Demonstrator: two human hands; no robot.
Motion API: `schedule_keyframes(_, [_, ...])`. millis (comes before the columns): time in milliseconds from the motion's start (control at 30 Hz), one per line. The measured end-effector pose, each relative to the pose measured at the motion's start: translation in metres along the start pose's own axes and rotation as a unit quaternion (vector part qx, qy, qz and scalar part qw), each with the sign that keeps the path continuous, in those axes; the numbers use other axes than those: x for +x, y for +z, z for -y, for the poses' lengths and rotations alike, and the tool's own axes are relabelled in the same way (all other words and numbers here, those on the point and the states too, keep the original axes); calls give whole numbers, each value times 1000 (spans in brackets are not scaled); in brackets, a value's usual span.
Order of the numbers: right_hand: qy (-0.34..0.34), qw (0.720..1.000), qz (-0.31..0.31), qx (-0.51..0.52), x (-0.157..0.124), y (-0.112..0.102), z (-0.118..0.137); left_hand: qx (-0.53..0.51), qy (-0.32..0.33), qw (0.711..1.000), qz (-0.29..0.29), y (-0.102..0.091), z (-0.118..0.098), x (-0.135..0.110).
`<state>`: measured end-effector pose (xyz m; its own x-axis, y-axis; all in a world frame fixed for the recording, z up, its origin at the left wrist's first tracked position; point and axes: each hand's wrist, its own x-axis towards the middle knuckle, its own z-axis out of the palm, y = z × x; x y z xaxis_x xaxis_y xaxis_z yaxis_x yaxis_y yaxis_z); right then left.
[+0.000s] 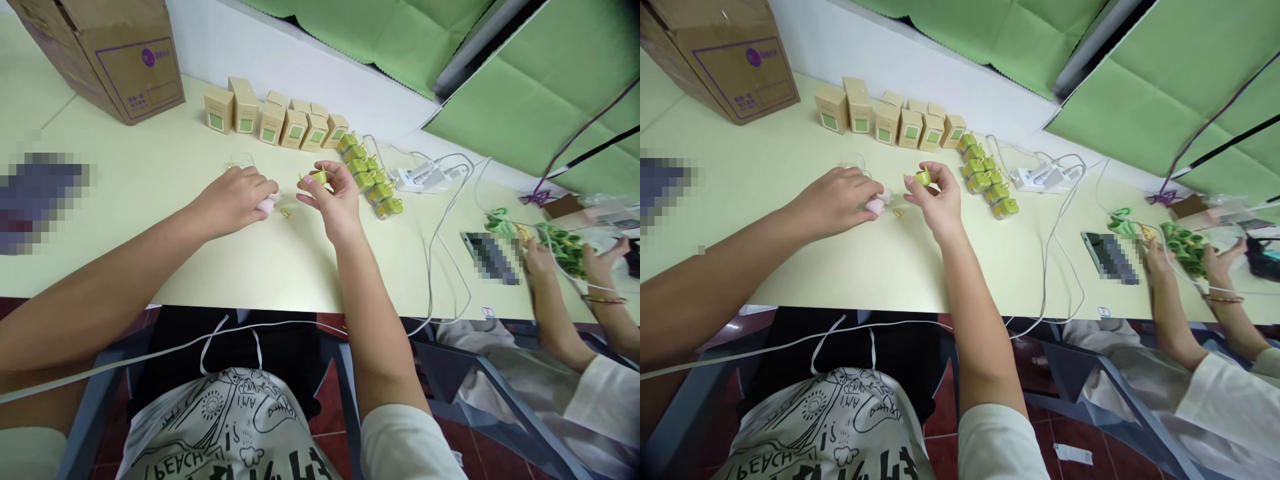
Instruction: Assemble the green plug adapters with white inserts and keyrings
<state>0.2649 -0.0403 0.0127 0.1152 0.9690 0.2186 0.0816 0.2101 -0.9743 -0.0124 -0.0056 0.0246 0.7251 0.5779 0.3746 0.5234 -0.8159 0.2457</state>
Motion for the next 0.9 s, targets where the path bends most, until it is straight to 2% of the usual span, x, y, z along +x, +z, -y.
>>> schedule_keyframes(100, [6, 1000, 0, 4, 1, 0, -1, 7, 14, 1000, -8, 1, 0, 1])
schedule_keyframes(267, [2, 1000, -6, -6, 3, -1, -3, 79, 50, 996, -10, 0, 3, 0])
schedule_keyframes(700, [-27, 999, 7, -25, 6, -5, -12, 137, 44, 989, -25, 16, 7, 10])
schedule_keyframes(900, [-29, 1000, 2, -11, 6, -3, -11, 126, 37, 991, -30, 19, 13, 12])
